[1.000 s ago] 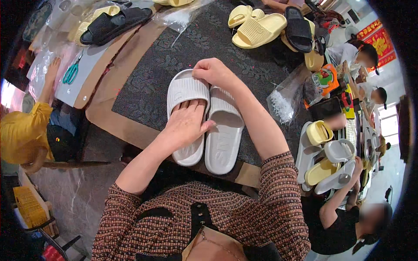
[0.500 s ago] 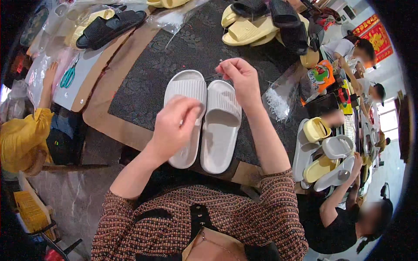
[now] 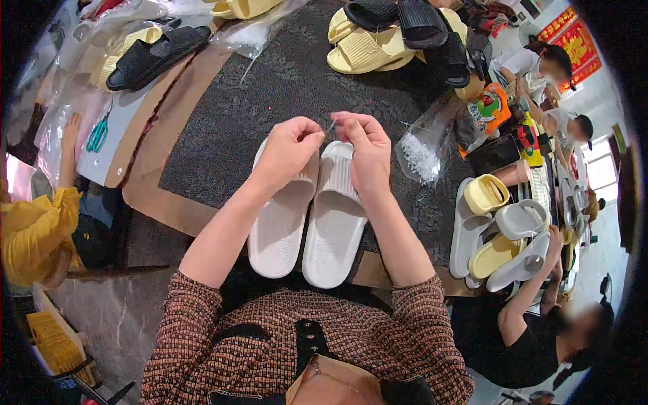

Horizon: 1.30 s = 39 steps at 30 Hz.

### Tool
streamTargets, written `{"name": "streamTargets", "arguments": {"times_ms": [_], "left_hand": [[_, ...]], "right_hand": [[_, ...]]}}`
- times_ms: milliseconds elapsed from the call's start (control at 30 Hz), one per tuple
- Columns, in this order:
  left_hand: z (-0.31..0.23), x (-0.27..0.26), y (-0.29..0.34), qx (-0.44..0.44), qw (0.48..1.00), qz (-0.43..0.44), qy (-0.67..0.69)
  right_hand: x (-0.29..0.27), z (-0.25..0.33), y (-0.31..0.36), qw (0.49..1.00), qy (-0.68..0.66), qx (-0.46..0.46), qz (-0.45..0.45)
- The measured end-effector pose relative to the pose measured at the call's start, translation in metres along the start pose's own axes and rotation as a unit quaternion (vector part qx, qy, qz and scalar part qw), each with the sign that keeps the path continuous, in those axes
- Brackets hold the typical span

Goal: The person assembles pairs of plastic slide slippers by hand. They pick up individual slipper halves, align them, and press them together to form a complete pair. The person handles multiple pairs of different colors, including white, yellow, and black, moving finished pairs aside on the table.

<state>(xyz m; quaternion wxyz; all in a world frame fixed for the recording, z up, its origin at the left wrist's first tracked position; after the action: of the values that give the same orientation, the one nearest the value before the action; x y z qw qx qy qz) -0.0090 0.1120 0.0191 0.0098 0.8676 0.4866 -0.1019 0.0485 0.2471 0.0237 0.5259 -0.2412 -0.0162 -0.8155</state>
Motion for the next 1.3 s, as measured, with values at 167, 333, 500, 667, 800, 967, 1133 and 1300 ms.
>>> {"name": "streamTargets", "arguments": {"times_ms": [167, 333, 500, 667, 800, 967, 1133, 1300], "left_hand": [[-0.006, -0.002, 0.005, -0.021, 0.995, 0.0, 0.093], [-0.019, 0.003, 0.011, 0.026, 0.993, -0.014, 0.114], [-0.023, 0.005, 0.01, 0.054, 0.988, -0.029, 0.142], [-0.019, 0.006, 0.01, 0.043, 0.986, -0.03, 0.158], [-0.012, 0.003, 0.008, 0.04, 0.988, -0.044, 0.145], [-0.008, 0.003, 0.009, 0.031, 0.987, -0.051, 0.149], [-0.007, 0.003, 0.009, 0.053, 0.985, -0.061, 0.151], [-0.01, 0.003, 0.011, 0.047, 0.987, -0.063, 0.14]], "right_hand": [[0.001, -0.005, 0.005, 1.0, 0.027, 0.006, 0.004], [0.005, -0.005, 0.013, 0.997, 0.081, -0.003, 0.014], [0.008, -0.007, 0.014, 0.995, 0.095, -0.017, 0.028], [0.008, -0.009, 0.015, 0.998, 0.056, -0.018, 0.025], [0.008, -0.008, 0.017, 0.996, 0.075, -0.031, 0.038], [0.006, -0.009, 0.019, 0.99, 0.137, -0.041, 0.019], [0.012, -0.004, 0.022, 0.985, 0.158, -0.059, 0.03], [0.011, -0.004, 0.021, 0.981, 0.182, -0.057, 0.039]]}}
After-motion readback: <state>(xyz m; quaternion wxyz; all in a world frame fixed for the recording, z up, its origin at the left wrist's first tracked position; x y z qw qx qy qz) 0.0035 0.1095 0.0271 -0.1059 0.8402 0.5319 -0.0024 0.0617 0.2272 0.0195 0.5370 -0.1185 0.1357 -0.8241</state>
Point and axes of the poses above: each hand's wrist, its own y-axis away from the middle knuckle, its own x-axis out of the palm, z = x × y, the point moved 5 cm from there along -y, towards the middle knuckle, and after that the axes turned 5 degrees about -y, right-handed, at the moved point
